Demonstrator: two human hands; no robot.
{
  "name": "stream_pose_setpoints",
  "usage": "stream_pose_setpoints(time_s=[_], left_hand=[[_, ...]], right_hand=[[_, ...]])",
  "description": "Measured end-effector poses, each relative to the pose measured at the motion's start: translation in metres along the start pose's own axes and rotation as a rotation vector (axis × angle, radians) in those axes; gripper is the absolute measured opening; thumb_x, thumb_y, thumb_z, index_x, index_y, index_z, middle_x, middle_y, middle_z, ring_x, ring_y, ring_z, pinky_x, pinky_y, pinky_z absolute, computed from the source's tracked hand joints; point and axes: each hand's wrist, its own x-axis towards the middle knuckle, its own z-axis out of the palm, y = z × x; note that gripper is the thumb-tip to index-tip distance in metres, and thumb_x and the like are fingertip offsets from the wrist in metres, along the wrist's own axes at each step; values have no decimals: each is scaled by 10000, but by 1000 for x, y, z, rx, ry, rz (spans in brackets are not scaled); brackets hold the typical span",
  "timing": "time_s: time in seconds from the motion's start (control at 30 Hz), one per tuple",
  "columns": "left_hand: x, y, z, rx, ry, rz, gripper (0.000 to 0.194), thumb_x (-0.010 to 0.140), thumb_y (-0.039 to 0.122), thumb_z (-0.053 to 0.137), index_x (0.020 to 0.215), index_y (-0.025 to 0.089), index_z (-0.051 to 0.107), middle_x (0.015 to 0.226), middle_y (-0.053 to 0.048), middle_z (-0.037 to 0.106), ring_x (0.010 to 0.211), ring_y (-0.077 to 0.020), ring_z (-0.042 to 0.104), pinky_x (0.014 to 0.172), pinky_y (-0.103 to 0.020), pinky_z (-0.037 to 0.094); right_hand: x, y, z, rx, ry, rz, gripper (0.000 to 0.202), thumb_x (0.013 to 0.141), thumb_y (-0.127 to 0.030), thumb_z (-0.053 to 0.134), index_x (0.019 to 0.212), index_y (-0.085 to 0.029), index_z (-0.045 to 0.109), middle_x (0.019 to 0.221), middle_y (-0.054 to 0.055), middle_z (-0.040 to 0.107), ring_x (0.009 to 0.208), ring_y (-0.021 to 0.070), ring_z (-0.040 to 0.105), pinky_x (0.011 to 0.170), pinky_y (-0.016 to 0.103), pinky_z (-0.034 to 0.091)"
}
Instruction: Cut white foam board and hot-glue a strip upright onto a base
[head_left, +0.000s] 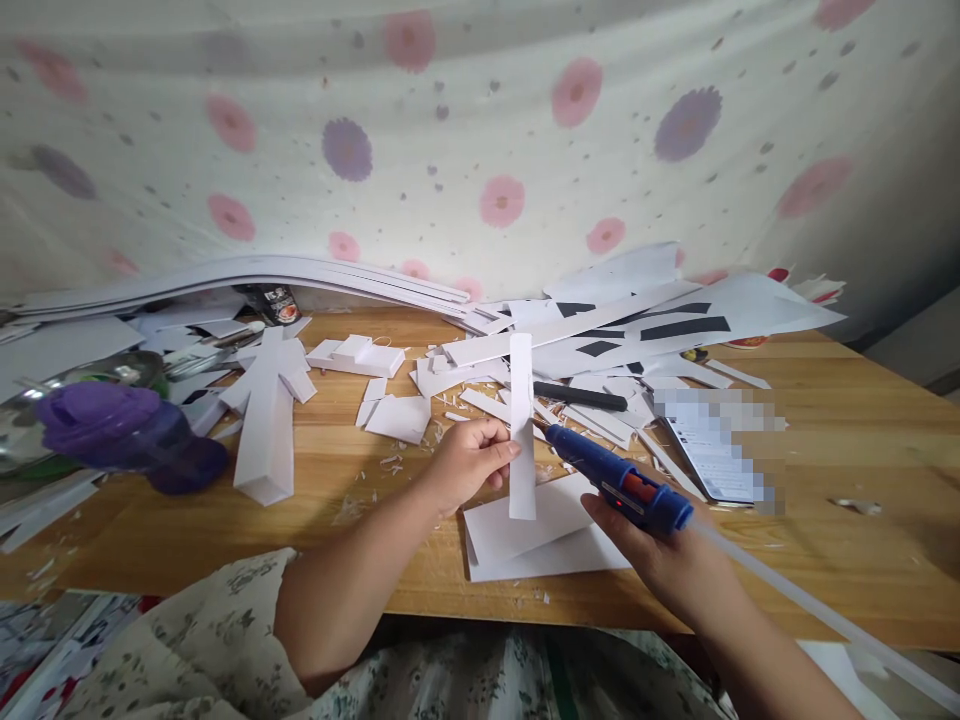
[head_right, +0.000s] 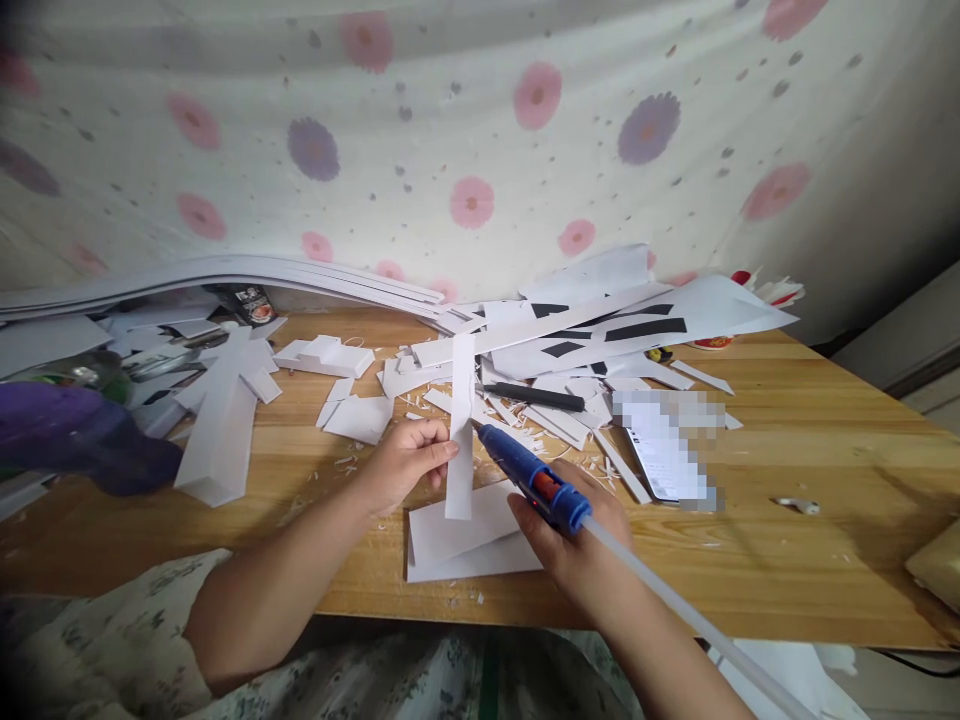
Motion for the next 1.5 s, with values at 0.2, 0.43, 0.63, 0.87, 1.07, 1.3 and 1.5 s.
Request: stream_pose_setpoints(time_s=[0.2, 0.43, 0.63, 0.87, 1.07, 1.3, 1.5], left_hand=[[1, 3, -1, -12, 22, 15, 310, 693, 379, 657, 557, 165, 477, 488, 40, 510, 423, -71, 481, 436, -193, 392], [1, 0, -2, -32, 30, 24, 303, 696, 387, 669, 575, 163, 504, 513, 36, 508, 444, -69, 470, 427, -188, 394], [1, -1, -3, -49, 38, 27, 329, 684, 399, 690, 566, 163, 494, 521, 37, 505, 471, -72, 481, 432, -181, 398], [1, -1, -2, -50, 66, 21, 329, 673, 401, 699, 563, 158, 506, 522, 30, 517, 478, -73, 481, 430, -178, 398], [1, 0, -2, -63, 73, 17, 310, 672, 382, 696, 568, 154, 513, 523, 28, 529, 478, -72, 487, 434, -175, 394], [2, 1, -2, -83, 86, 13, 282, 675, 356, 669, 566, 161, 498, 512, 30, 539, 439, -67, 487, 429, -184, 400], [3, 0, -1, -107, 78, 24, 287, 676, 344, 673, 548, 159, 494, 493, 33, 537, 410, -58, 476, 418, -179, 390]], right_hand=[[-4, -2, 1, 6, -5, 13, 243, 774, -435, 567, 650, -230, 522, 561, -11, 534, 503, 156, 514, 518, 295, 408], [-8, -9, -3, 17, -43, 18, 219, 763, -373, 575, 632, -221, 486, 587, -8, 537, 522, 145, 496, 517, 283, 394], [-10, -13, -4, 10, -77, 33, 267, 780, -359, 560, 605, -224, 411, 580, -18, 471, 537, 136, 451, 513, 270, 351], [-13, -14, -5, 36, -140, 53, 287, 792, -364, 542, 606, -227, 372, 583, -19, 449, 552, 140, 451, 520, 271, 341], [-14, -11, -4, 45, -170, 78, 254, 786, -380, 543, 631, -223, 417, 596, -15, 472, 546, 143, 452, 524, 279, 353], [-19, -14, -1, 82, -77, 59, 262, 786, -376, 567, 616, -228, 433, 577, -25, 477, 535, 143, 469, 537, 279, 366], [-19, -18, -2, 110, -34, 56, 213, 786, -361, 571, 643, -230, 481, 615, -19, 511, 565, 153, 494, 557, 278, 390]])
